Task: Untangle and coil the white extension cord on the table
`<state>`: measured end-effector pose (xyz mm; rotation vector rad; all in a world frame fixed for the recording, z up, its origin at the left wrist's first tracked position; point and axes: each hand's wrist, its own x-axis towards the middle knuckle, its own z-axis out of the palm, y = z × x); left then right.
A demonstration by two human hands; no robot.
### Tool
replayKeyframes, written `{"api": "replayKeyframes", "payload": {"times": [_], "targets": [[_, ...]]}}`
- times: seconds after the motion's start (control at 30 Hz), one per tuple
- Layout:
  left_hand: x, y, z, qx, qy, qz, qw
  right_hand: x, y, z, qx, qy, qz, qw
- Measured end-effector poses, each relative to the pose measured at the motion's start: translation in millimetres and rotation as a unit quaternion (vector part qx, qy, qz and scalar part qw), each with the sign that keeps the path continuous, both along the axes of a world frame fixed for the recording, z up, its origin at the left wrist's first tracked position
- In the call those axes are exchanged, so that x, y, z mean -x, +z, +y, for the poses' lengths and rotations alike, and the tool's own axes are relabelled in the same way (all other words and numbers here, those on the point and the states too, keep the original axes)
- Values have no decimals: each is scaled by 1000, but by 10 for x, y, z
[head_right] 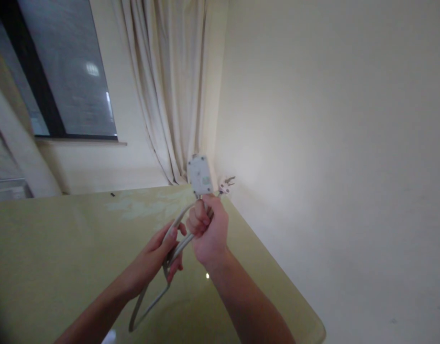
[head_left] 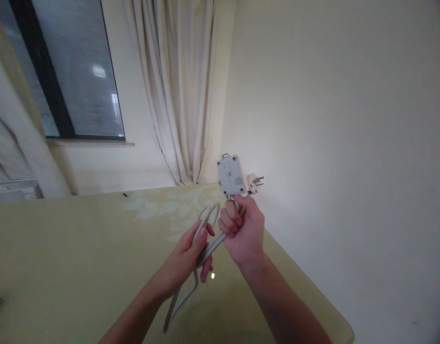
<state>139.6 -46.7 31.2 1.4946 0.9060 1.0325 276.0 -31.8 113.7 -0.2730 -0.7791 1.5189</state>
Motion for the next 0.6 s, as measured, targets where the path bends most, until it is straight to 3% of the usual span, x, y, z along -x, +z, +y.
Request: {"api": "replayKeyframes", "payload": {"times": [0.13, 0.3, 0.4, 0.5, 0.6], "targets": [[122, 25, 25, -23, -66, 75, 995, -289, -8, 290, 39, -54, 42, 997], [187, 183, 66, -86, -33, 143, 986, -489, -137, 686, 138, -94, 57, 984], [234, 234, 94, -62, 12, 67, 996, -365, -235, 793, 194, -82, 15, 977], [345, 274, 121, -5, 43, -87, 995, -197, -324, 780, 229, 6, -78, 970], [530, 354, 120, 18, 71, -177, 982, -137, -344, 671, 165, 85, -226, 956]]}}
